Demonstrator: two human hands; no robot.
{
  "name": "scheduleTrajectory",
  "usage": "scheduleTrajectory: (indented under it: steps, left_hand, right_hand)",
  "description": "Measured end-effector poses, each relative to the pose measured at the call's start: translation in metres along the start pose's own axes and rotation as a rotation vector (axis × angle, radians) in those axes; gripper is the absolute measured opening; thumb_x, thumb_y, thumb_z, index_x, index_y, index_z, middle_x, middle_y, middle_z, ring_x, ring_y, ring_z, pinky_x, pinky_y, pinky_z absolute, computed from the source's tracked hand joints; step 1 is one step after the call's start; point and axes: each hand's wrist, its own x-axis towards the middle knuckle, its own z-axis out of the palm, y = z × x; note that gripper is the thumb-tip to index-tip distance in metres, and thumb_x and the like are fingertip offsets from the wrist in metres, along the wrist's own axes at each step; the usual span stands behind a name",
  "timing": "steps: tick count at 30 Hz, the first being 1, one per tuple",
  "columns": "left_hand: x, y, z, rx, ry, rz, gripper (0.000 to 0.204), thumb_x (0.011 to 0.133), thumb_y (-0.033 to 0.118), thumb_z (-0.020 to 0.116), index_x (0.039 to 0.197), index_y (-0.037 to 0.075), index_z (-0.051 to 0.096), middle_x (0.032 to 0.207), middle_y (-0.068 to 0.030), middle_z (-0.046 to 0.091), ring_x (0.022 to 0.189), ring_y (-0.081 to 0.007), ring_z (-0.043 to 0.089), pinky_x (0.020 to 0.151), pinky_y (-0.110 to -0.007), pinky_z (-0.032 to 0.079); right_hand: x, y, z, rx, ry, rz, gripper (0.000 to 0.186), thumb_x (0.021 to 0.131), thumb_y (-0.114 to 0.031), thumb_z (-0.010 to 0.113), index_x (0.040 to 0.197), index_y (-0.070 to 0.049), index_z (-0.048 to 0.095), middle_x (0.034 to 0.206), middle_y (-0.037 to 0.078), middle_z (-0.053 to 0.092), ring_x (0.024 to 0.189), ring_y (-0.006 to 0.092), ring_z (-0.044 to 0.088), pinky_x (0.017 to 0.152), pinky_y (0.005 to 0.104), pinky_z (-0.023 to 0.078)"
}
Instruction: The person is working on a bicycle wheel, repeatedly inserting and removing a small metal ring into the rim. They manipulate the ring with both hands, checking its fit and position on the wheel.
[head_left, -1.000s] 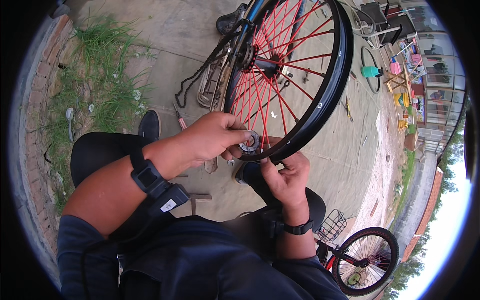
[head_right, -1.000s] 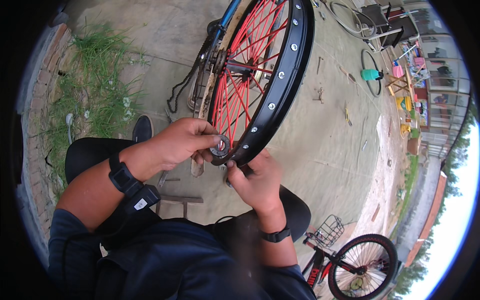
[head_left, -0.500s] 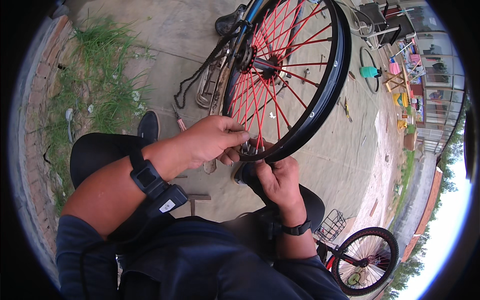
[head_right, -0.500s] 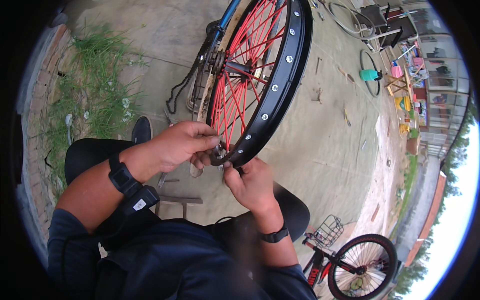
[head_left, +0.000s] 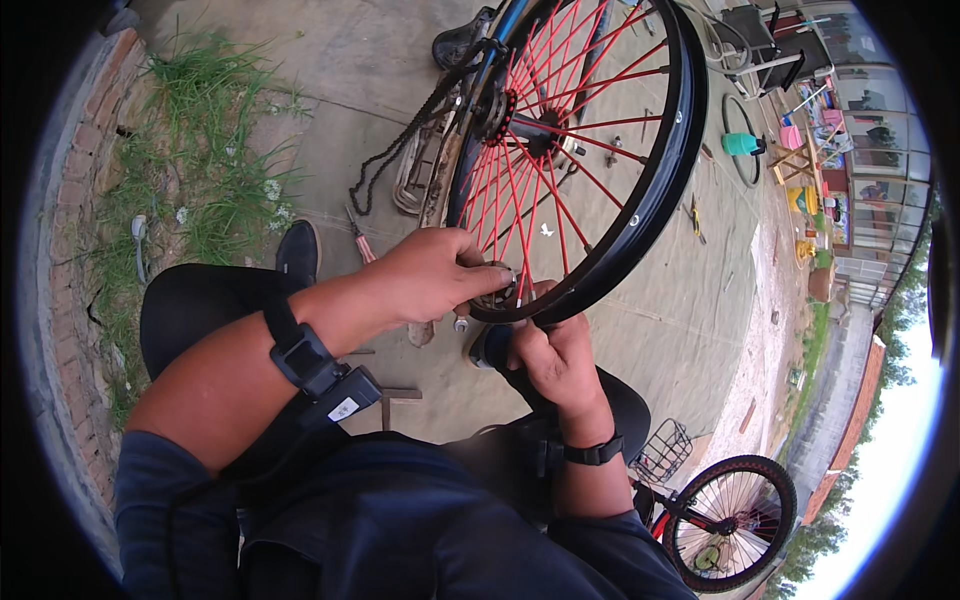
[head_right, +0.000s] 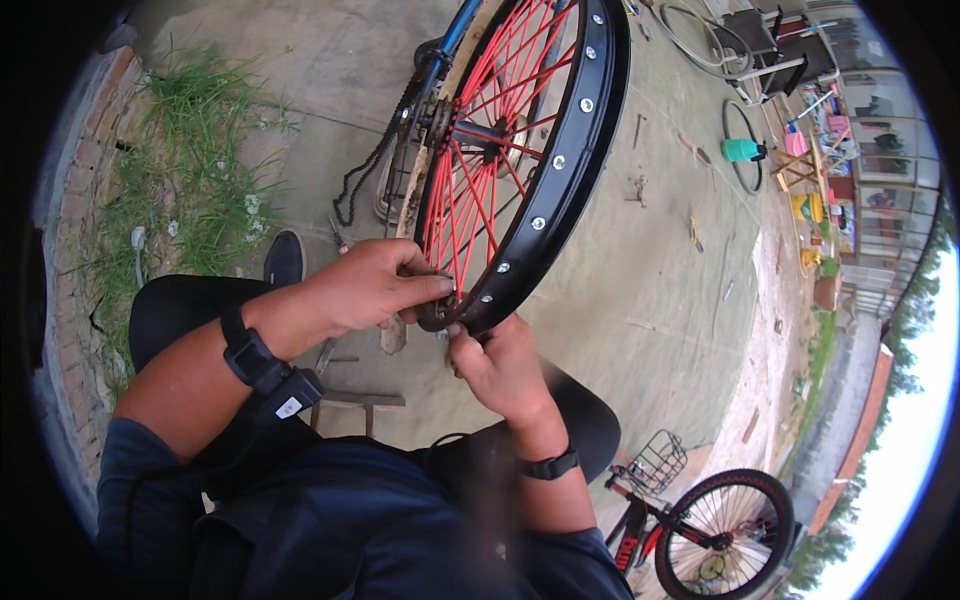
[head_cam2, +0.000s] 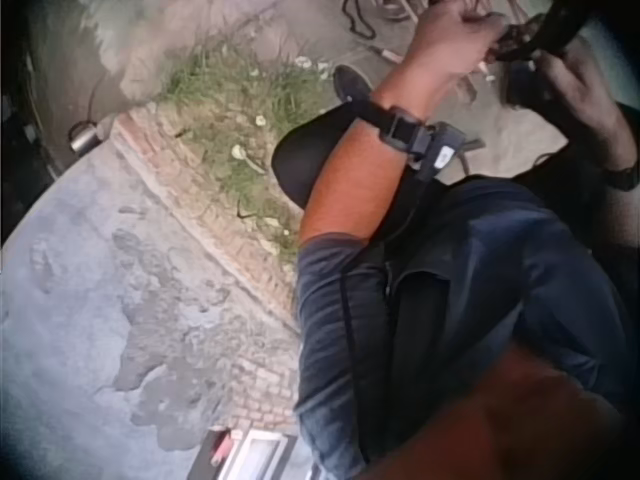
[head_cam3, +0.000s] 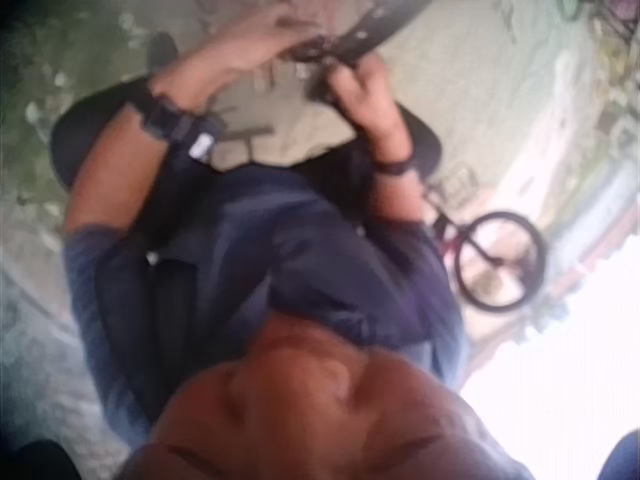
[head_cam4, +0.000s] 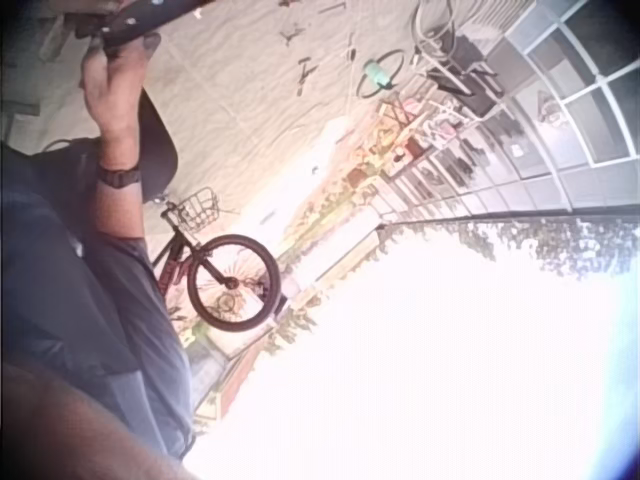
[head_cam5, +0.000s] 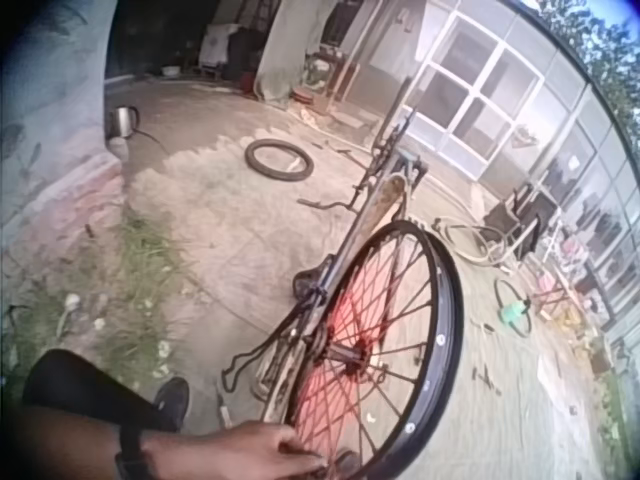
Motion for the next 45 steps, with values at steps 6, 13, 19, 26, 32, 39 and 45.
scheduleTrajectory:
  steps: [6,13,19,26,32,39,45]
  left_hand:
    - [0.000,0.006,0.007,-0.040,0.063,0.035,0.035,0.093,0.029,0.077,0.086,-0.002,0.063,0.075,-0.0083,0.068,0.058,-0.0117,0.064,0.049,-0.028,0.049]
    - [0.002,0.002,0.009,0.002,0.111,0.059,0.030,0.091,0.025,0.076,0.087,-0.001,0.061,0.074,-0.0069,0.066,0.056,-0.0120,0.064,0.046,-0.028,0.049]
    - [-0.003,0.001,0.002,-0.258,0.021,-0.016,0.030,0.095,0.026,0.069,0.102,-0.003,0.063,0.083,-0.0104,0.070,0.058,-0.0153,0.067,0.049,-0.027,0.050]
    - [-0.007,-0.014,-0.009,-0.514,-0.193,-0.072,0.033,0.102,0.028,0.066,0.119,-0.001,0.063,0.095,-0.0067,0.070,0.071,-0.0142,0.070,0.053,-0.025,0.052]
    - [-0.005,-0.013,-0.008,-0.367,-0.220,-0.068,0.039,0.101,0.032,0.068,0.124,0.001,0.063,0.100,-0.0060,0.071,0.070,-0.0134,0.068,0.056,-0.025,0.052]
    - [-0.002,-0.008,0.004,-0.208,-0.013,-0.023,0.034,0.097,0.028,0.075,0.110,-0.001,0.063,0.093,-0.0073,0.071,0.070,-0.0109,0.067,0.052,-0.024,0.048]
    - [0.003,-0.007,0.011,-0.109,0.083,0.039,0.031,0.094,0.024,0.079,0.102,0.000,0.061,0.083,-0.0054,0.066,0.065,-0.0087,0.061,0.051,-0.026,0.048]
  right_hand:
    - [0.002,0.010,0.008,-0.028,0.196,-0.205,0.023,0.089,-0.002,0.069,0.111,-0.001,0.064,0.086,0.002,0.066,0.068,0.0079,0.062,0.058,0.0253,0.050]
    - [0.000,-0.005,0.005,-0.258,0.187,-0.223,0.028,0.088,-0.004,0.073,0.114,-0.003,0.065,0.085,0.002,0.066,0.065,0.0083,0.064,0.060,0.0257,0.051]
    - [0.000,-0.003,0.002,-0.325,0.151,-0.197,0.026,0.090,-0.006,0.072,0.115,-0.004,0.066,0.076,0.000,0.064,0.063,0.0085,0.063,0.059,0.0262,0.050]
    - [0.001,-0.005,-0.001,0.080,0.030,0.016,0.034,0.092,0.003,0.065,0.124,-0.002,0.058,0.081,0.000,0.062,0.065,0.0063,0.059,0.058,0.0238,0.048]
    - [0.003,-0.002,0.002,0.165,0.009,0.032,0.051,0.092,0.006,0.062,0.139,0.000,0.044,0.086,0.002,0.061,0.062,0.0074,0.059,0.053,0.0234,0.047]
    - [0.005,-0.002,0.004,0.160,-0.021,0.073,0.069,0.091,0.007,0.059,0.154,0.002,0.031,0.088,0.003,0.062,0.060,0.0088,0.061,0.050,0.0237,0.048]
    - [0.009,0.006,0.011,0.148,0.071,-0.096,0.065,0.086,0.009,0.062,0.146,0.001,0.039,0.100,0.003,0.063,0.075,0.0082,0.063,0.061,0.0233,0.051]
